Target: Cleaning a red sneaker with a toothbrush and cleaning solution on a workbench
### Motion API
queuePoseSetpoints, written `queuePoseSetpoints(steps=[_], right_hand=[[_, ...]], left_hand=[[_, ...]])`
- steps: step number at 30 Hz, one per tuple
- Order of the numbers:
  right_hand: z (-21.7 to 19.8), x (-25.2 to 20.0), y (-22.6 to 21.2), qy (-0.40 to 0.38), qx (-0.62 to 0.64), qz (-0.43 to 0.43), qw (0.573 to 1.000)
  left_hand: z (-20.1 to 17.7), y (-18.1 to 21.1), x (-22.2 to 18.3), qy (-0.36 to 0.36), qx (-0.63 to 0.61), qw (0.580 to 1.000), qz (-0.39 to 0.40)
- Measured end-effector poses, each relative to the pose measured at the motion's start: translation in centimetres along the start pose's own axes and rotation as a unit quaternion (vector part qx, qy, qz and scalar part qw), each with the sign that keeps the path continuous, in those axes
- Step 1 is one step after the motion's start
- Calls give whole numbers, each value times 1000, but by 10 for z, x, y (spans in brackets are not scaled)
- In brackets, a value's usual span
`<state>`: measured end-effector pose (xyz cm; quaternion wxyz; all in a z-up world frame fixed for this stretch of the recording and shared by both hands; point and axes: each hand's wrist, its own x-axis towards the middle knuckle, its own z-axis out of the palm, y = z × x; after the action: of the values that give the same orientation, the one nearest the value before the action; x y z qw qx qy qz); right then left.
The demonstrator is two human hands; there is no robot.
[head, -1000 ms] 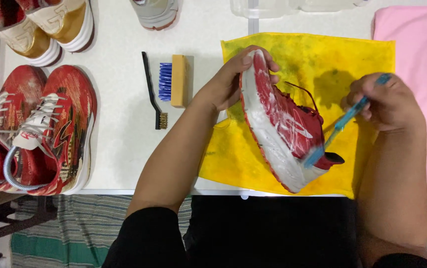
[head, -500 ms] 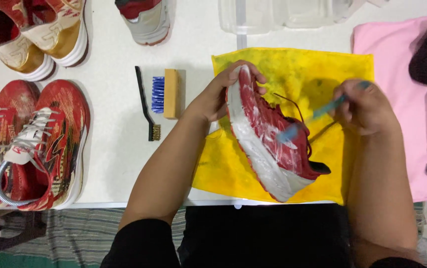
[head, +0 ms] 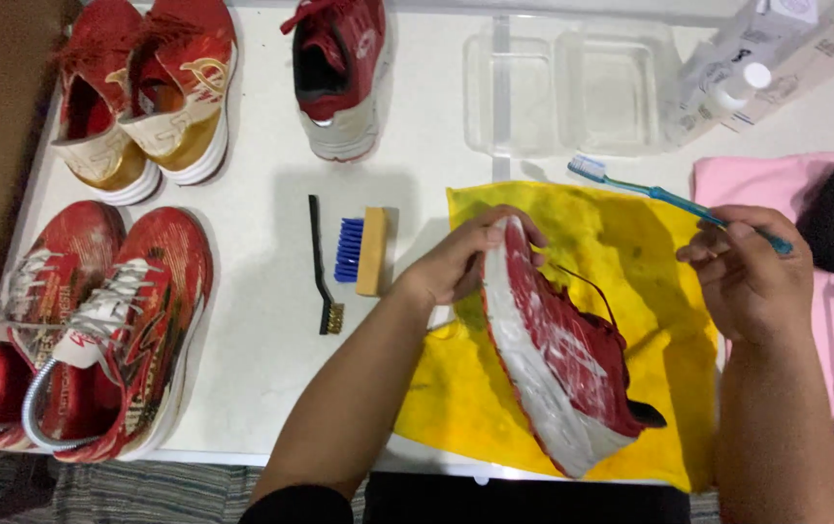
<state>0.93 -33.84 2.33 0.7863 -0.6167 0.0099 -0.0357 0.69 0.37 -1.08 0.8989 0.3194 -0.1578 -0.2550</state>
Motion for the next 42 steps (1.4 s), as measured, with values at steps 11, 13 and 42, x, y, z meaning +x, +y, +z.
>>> queuePoseSetpoints(steps=[11, 13, 42], right_hand=[[107, 114, -23, -213, -616, -277, 706], [109, 119, -22, -242, -642, -314, 656], [62, -8, -63, -16, -353, -177, 919]], left_hand=[[-8, -1, 0, -15, -33, 999, -3], [-8, 1, 1, -17, -28, 999, 4], [-6, 1, -5, -13, -13, 1000, -23]])
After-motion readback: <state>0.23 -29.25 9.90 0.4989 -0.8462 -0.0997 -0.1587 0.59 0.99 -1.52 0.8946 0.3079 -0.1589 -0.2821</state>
